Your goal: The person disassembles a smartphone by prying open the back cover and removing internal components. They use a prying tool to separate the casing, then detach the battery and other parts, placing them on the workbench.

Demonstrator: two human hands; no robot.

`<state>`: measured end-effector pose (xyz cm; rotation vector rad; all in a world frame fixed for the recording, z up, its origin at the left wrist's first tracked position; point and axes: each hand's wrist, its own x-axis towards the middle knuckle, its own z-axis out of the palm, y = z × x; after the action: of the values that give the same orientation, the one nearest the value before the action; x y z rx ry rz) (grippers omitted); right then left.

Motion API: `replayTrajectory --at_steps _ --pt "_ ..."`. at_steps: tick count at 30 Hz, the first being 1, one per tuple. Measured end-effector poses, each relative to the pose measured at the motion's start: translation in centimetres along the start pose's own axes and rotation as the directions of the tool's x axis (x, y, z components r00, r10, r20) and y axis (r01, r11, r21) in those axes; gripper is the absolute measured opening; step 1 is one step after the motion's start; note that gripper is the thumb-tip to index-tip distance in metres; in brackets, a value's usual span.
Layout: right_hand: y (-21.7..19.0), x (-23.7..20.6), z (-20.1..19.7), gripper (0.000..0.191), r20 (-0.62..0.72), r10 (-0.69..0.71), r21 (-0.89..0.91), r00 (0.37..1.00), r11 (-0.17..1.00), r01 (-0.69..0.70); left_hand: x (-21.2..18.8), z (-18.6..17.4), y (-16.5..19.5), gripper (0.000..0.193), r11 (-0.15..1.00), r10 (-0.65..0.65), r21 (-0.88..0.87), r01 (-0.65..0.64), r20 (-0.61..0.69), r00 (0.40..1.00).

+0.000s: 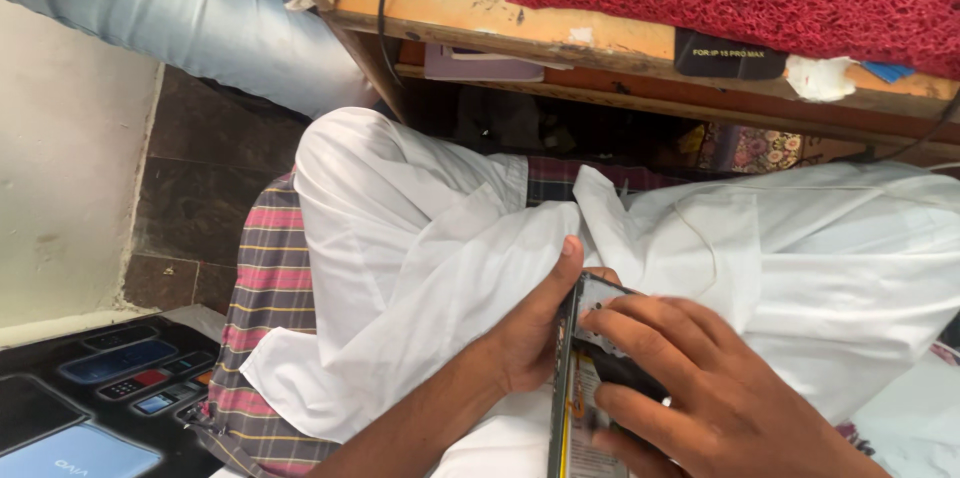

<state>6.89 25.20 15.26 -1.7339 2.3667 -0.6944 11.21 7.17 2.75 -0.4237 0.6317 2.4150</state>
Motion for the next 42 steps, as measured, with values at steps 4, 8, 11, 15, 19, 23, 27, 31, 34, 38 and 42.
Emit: replayTrajectory --at_steps 4,8,11,15,19,23,27,31,34,38,42 --pt "-0.5 -0.9 0.3 0.023 0.017 0.144 -0.084 0.989 0.986 -0.142 0.1 0.3 0.0 0.071 0.999 -0.044 0.005 0.044 -0.047 0.998" --pt "-1.6 -0.9 0.6 0.024 -0.098 0.191 -0.253 0.977 0.944 -0.21 -0.1 0.6 0.1 0.076 0.997 -0.072 -0.004 0.072 -0.086 0.994" --pt "-2.1 -1.0 0.8 0.026 -0.148 0.166 -0.322 0.975 0.924 -0.206 -0.1 0.8 0.1 0.083 0.994 -0.09 0.059 0.092 -0.031 0.995" --pt "-2.1 -1.1 1.0 0.02 -0.193 0.174 -0.271 0.966 0.937 -0.223 0.0 1.3 0.1 0.085 0.991 -0.129 0.007 0.131 -0.117 0.985" --pt "-2.1 -0.3 1.1 0.013 -0.264 0.255 -0.227 0.93 0.921 -0.316 -0.2 1.9 0.1 0.083 0.984 -0.154 0.05 0.169 -0.229 0.961" --pt "-2.5 0.9 0.9 0.02 -0.296 0.331 -0.227 0.896 0.887 -0.402 -0.3 2.4 0.5 0.083 0.965 -0.154 0.145 0.221 -0.373 0.915" --pt "-2.9 1.3 0.7 0.025 -0.306 0.346 -0.221 0.887 0.881 -0.419 -0.7 2.7 0.9 0.081 0.959 -0.129 0.188 0.21 -0.366 0.922" --pt "-2.8 1.2 0.5 0.022 -0.308 0.353 -0.083 0.883 0.915 -0.395 -1.1 3.1 1.5 0.077 0.956 -0.101 0.232 0.179 -0.312 0.945" --pt "-2.3 1.1 -0.5 0.023 -0.253 0.317 -0.005 0.914 0.944 -0.329 -1.3 3.6 2.2 0.078 0.954 -0.103 0.24 0.179 -0.297 0.949" --pt "-0.9 0.8 -3.4 0.034 -0.116 0.255 0.159 0.96 0.959 -0.236 -1.1 4.7 3.8 0.093 0.902 -0.029 0.425 0.078 -0.122 0.992" --pt "1.0 0.6 -6.0 0.04 -0.084 0.179 0.167 0.98 0.972 -0.164 -0.9 6.7 4.6 0.094 0.844 0.016 0.536 0.032 -0.085 0.996"
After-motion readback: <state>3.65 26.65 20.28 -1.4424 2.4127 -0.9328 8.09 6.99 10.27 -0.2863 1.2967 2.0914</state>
